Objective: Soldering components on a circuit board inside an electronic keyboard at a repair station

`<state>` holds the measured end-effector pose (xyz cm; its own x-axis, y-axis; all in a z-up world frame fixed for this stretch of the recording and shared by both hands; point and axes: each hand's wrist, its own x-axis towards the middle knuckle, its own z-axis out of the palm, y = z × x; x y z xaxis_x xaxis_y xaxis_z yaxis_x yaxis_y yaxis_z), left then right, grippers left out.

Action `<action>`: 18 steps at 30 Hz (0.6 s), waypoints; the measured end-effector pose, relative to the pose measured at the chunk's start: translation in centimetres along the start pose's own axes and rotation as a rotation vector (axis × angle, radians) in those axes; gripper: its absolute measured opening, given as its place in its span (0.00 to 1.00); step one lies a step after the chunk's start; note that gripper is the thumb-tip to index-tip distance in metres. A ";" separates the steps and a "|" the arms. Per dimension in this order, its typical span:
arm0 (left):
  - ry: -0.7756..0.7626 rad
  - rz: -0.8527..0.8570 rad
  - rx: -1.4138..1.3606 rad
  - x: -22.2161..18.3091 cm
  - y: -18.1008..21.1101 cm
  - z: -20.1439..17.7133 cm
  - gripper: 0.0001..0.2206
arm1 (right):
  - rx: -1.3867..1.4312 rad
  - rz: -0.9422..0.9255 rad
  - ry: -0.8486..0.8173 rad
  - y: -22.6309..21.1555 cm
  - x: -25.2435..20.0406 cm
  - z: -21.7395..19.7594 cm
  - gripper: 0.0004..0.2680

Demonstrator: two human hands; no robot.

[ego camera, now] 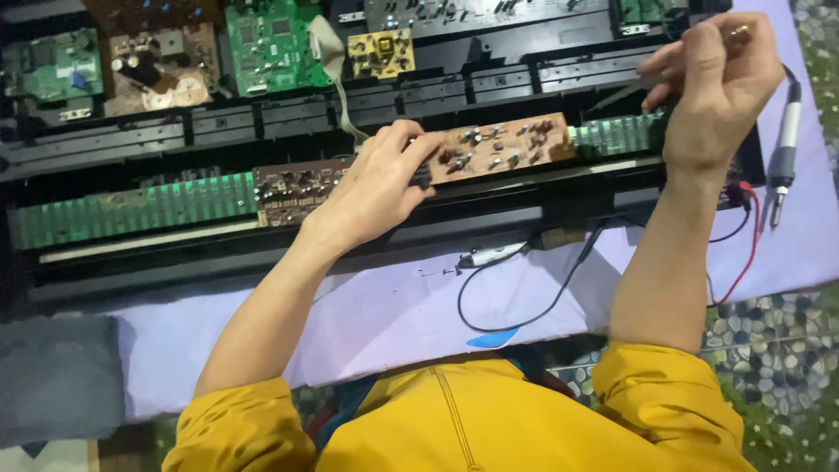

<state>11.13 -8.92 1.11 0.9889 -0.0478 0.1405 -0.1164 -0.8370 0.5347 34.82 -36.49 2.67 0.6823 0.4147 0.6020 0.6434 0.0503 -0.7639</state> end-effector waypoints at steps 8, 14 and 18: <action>-0.125 -0.022 -0.037 -0.1 0.1 -2.2 0.38 | -0.024 0.106 -0.041 -0.4 0.0 -0.3 0.07; -0.176 -0.062 -0.014 -0.1 0.6 -2.5 0.37 | -0.024 0.117 -0.034 -0.4 -0.1 -0.3 0.07; -0.164 -0.066 -0.035 0.0 1.2 -2.7 0.39 | -0.007 0.108 -0.023 -0.3 -0.1 -0.1 0.07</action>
<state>10.75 -8.47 3.98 0.9959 -0.0842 -0.0324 -0.0510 -0.8218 0.5674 34.60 -36.65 2.90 0.7397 0.4381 0.5109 0.5692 -0.0021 -0.8222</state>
